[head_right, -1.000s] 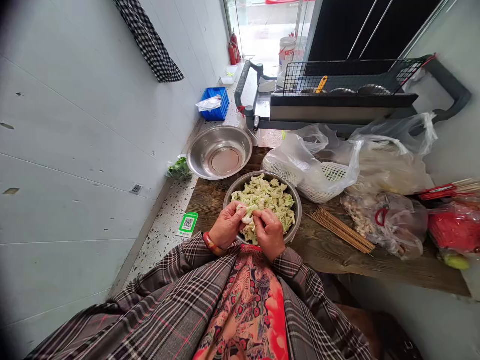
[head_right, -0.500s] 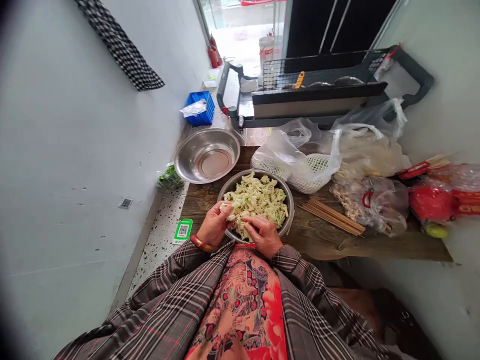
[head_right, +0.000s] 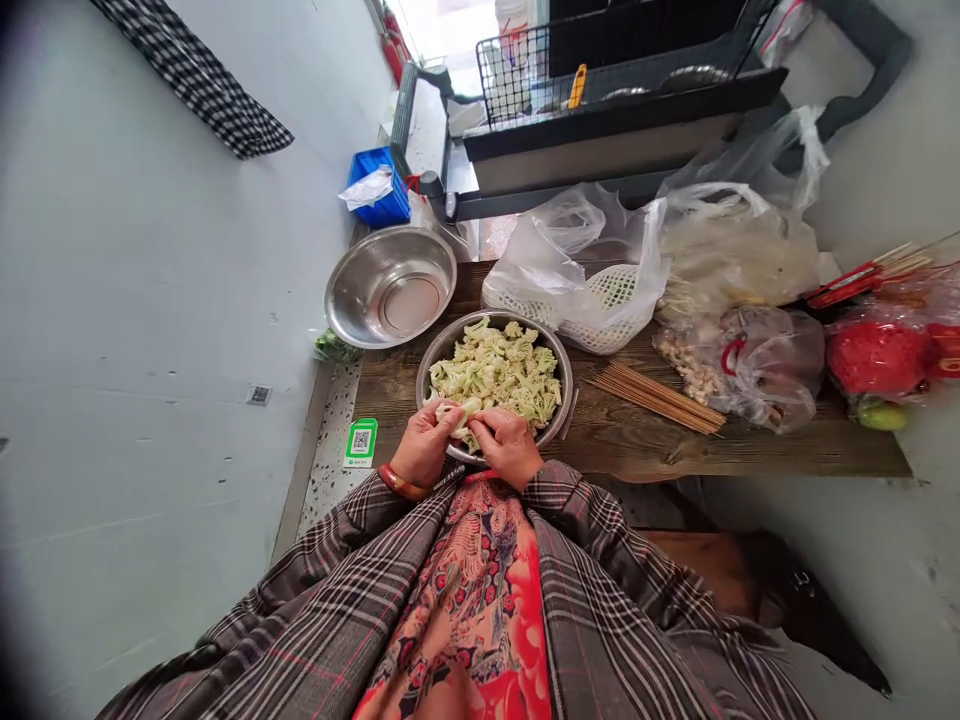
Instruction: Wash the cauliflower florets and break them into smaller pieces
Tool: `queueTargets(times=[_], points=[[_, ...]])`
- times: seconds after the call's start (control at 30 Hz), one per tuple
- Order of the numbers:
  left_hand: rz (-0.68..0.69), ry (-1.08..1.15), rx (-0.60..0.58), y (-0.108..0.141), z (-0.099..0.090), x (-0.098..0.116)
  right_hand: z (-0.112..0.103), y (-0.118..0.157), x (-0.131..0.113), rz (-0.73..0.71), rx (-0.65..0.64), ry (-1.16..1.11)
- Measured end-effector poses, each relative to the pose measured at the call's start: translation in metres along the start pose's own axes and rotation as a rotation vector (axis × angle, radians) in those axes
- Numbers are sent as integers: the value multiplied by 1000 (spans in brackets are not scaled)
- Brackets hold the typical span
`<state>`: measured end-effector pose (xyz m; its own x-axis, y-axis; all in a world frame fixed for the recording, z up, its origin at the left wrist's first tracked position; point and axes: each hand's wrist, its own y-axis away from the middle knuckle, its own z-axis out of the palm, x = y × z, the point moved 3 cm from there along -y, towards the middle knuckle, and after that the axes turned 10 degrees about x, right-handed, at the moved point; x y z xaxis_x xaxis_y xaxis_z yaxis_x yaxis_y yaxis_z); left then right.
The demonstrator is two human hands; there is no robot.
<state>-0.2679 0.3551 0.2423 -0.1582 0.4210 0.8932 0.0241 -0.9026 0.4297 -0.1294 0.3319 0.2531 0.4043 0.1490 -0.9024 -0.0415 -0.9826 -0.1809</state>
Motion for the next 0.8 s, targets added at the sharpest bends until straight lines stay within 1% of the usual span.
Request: queueTargets(times=[0.03,0.1,0.17,0.2,0.27,0.3,0.37,0.43,0.53,0.6,0.7,0.8], points=[[10,-19,14,1,2,-1,0,-1,1,3,-5,-8],[5,-35,3,0,5,-2,-3,-2,5,20,-2,-40],[-44,19,-18,-7,3,1,-11,-4,13,78,47,-75],[-70,64,-9,-14,-1,2,-18,-6,19,133,90,-94],[-87,127,54,-28,-16,5,-35,-9,33,291,200,-153],[-80,122,92,-35,-25,5,-43,-10,39,376,253,-198],[-54,37,138,-46,-43,0,-58,-12,49,507,333,-304],[-42,-94,138,-53,-56,-12,-66,-12,51,554,383,-365],[-8,-255,121,-60,-64,-34,-67,-6,47,557,397,-325],[59,-346,136,-69,-65,-45,-61,2,44,573,373,-275],[206,-499,166,-90,-62,-48,-51,14,41,623,354,-230],[334,-633,132,-115,-55,-43,-44,20,38,651,361,-220]])
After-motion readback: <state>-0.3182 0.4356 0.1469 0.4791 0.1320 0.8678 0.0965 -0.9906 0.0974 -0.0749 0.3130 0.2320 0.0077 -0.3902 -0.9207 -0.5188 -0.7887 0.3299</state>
